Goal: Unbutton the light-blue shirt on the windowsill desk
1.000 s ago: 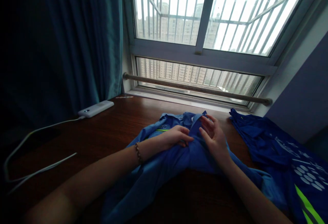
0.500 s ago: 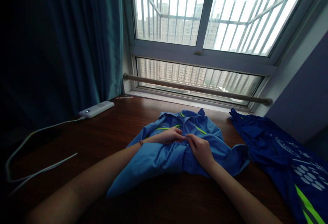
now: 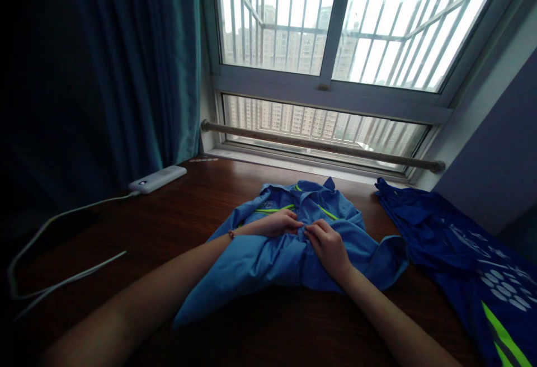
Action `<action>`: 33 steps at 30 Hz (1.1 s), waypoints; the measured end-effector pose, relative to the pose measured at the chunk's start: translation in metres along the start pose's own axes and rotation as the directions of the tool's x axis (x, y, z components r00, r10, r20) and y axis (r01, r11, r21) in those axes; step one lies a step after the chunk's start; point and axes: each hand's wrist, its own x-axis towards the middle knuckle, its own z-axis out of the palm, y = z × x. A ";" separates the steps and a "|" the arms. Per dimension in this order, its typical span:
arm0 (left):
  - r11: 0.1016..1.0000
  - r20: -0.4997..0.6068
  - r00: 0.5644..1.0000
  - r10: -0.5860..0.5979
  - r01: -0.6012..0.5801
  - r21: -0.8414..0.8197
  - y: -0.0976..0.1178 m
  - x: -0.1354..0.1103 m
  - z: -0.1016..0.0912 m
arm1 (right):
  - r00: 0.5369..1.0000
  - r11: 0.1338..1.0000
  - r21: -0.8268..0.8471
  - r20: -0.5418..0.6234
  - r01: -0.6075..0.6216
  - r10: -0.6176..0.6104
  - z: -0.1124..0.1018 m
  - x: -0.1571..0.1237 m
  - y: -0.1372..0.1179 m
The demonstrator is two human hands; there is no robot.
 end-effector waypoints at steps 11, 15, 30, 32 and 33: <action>0.974 -0.205 0.965 0.162 -0.123 0.191 0.002 -0.005 0.024 | 0.998 0.999 -0.007 0.049 -0.042 0.042 -0.003 0.001 -0.001; 0.858 -0.222 0.911 0.349 -0.215 0.467 0.006 -0.014 0.036 | 0.993 0.997 -0.037 0.092 -0.072 0.075 -0.005 0.006 0.001; 0.774 0.001 0.936 0.351 -0.291 0.563 0.020 -0.026 0.030 | 0.956 0.945 0.150 0.080 -0.292 0.282 -0.006 0.006 0.005; 0.739 0.042 0.926 0.376 -0.327 0.589 0.019 -0.024 0.026 | 0.926 0.899 0.220 0.099 -0.378 0.365 -0.007 0.006 0.007; 0.686 0.048 0.903 0.427 -0.358 0.633 0.018 -0.024 0.026 | 0.910 0.872 0.259 0.112 -0.414 0.399 -0.006 0.007 0.009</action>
